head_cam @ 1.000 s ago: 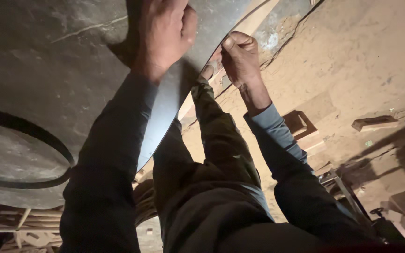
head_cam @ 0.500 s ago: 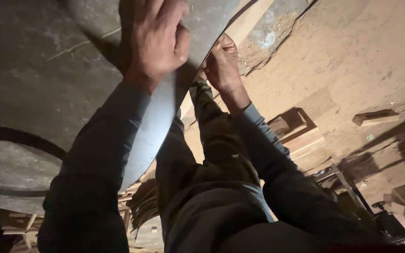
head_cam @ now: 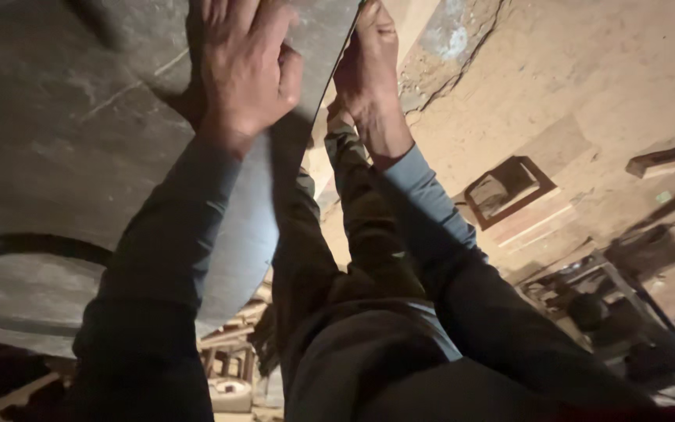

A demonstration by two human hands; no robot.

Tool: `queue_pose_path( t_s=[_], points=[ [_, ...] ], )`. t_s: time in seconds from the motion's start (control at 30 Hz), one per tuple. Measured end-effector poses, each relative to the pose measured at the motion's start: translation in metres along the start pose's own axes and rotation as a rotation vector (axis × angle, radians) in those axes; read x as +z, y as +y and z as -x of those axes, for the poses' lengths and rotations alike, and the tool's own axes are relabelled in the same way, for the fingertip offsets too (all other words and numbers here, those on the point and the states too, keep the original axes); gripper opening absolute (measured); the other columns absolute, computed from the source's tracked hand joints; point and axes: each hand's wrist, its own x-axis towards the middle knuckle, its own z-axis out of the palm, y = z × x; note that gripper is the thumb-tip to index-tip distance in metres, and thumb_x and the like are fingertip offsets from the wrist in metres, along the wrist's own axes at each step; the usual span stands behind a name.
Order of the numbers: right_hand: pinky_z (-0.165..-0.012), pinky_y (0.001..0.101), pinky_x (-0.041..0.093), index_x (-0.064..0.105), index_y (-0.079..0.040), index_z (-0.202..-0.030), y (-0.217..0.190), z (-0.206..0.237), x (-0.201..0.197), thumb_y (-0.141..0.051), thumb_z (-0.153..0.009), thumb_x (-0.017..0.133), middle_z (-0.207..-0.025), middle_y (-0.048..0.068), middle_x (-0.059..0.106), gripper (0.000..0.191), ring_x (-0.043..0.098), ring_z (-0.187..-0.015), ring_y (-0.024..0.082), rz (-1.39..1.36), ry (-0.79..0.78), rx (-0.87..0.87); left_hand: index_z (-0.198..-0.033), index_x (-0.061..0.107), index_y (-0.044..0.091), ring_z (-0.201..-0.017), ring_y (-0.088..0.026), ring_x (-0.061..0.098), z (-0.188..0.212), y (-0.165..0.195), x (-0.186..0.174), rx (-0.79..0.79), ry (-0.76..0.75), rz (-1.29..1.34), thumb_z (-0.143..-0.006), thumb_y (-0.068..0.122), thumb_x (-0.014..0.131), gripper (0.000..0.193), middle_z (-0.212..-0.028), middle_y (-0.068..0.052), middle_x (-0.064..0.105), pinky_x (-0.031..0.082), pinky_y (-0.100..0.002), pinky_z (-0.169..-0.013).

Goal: The person carries and repositions a large irregular stone slab with a curved metal band attached, sliding it across the workshop floor and turning it over by hand. They walk the slab to a new spot, lift and pivot it, and press it flat against the ground.

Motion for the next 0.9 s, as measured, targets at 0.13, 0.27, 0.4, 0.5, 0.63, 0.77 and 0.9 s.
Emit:
queue_pose_path(
  t_s=[0.13, 0.27, 0.4, 0.5, 0.63, 0.77, 0.9],
  points=[
    [-0.094, 0.0372, 0.057, 0.063, -0.005, -0.115, -0.001, 0.004, 0.007, -0.037, -0.108, 0.063, -0.112, 0.006, 0.071, 0.033, 0.068, -0.103, 0.018, -0.038, 0.125, 0.069, -0.105, 0.059, 0.007, -0.113, -0.036, 0.051, -0.007, 0.004, 0.004, 0.006, -0.05, -0.012, -0.08, 0.006, 0.062, 0.025, -0.111, -0.014, 0.052, 0.037, -0.05, -0.096],
    [-0.101, 0.0401, 0.055, 0.065, -0.005, -0.122, -0.006, 0.023, 0.019, -0.039, -0.105, 0.063, -0.117, 0.008, 0.072, 0.039, 0.067, -0.108, 0.021, -0.081, 0.218, 0.078, -0.104, 0.059, 0.008, -0.109, -0.035, 0.051, -0.006, 0.013, 0.015, 0.078, -0.051, 0.012, -0.081, 0.01, 0.064, 0.023, -0.112, -0.012, 0.051, 0.039, -0.049, -0.097],
    [-0.103, 0.0391, 0.054, 0.064, -0.007, -0.124, -0.011, 0.062, 0.015, -0.034, -0.11, 0.063, -0.122, 0.006, 0.07, 0.031, 0.065, -0.113, 0.019, -0.094, 0.244, 0.006, -0.108, 0.062, 0.009, -0.107, -0.033, 0.053, 0.016, 0.025, 0.027, 0.109, -0.122, 0.031, -0.083, 0.012, 0.065, 0.025, -0.109, -0.011, 0.053, 0.039, -0.048, -0.094],
    [-0.104, 0.0391, 0.052, 0.06, -0.008, -0.131, -0.012, 0.089, 0.005, -0.035, -0.111, 0.058, -0.126, 0.006, 0.067, 0.033, 0.063, -0.117, 0.019, -0.051, 0.301, 0.026, -0.109, 0.063, 0.009, -0.111, -0.034, 0.053, 0.028, 0.029, 0.04, 0.126, -0.169, 0.045, -0.088, 0.012, 0.066, 0.022, -0.114, -0.01, 0.055, 0.04, -0.049, -0.099],
    [-0.107, 0.0392, 0.046, 0.054, 0.004, -0.143, 0.001, 0.096, 0.002, -0.045, -0.115, 0.049, -0.131, 0.016, 0.061, 0.056, 0.055, -0.119, 0.024, 0.182, 0.508, -0.035, -0.121, 0.062, 0.012, -0.121, -0.035, 0.048, 0.02, 0.023, 0.051, 0.212, -0.304, -0.263, -0.103, 0.023, 0.069, 0.022, -0.134, -0.012, 0.052, 0.035, -0.055, -0.108],
    [-0.129, 0.0317, 0.019, 0.016, -0.002, -0.165, 0.03, 0.081, 0.001, -0.045, -0.112, 0.044, -0.175, 0.008, 0.015, 0.074, 0.021, -0.159, 0.017, 0.294, 0.834, -0.279, -0.145, 0.052, 0.008, -0.144, -0.039, 0.037, 0.01, 0.021, 0.046, 0.203, -0.257, -0.385, -0.108, 0.026, 0.067, 0.044, -0.153, -0.015, 0.041, 0.028, -0.06, -0.117],
    [-0.132, 0.0315, 0.014, 0.011, -0.001, -0.167, 0.041, 0.071, -0.027, -0.047, -0.112, 0.04, -0.176, 0.01, 0.012, 0.077, 0.016, -0.161, 0.018, 0.426, 0.601, -0.27, -0.151, 0.045, 0.006, -0.148, -0.043, 0.036, 0.015, 0.027, 0.046, 0.163, -0.361, -0.325, -0.108, 0.027, 0.065, 0.053, -0.156, -0.018, 0.041, 0.025, -0.064, -0.124]
  ],
)
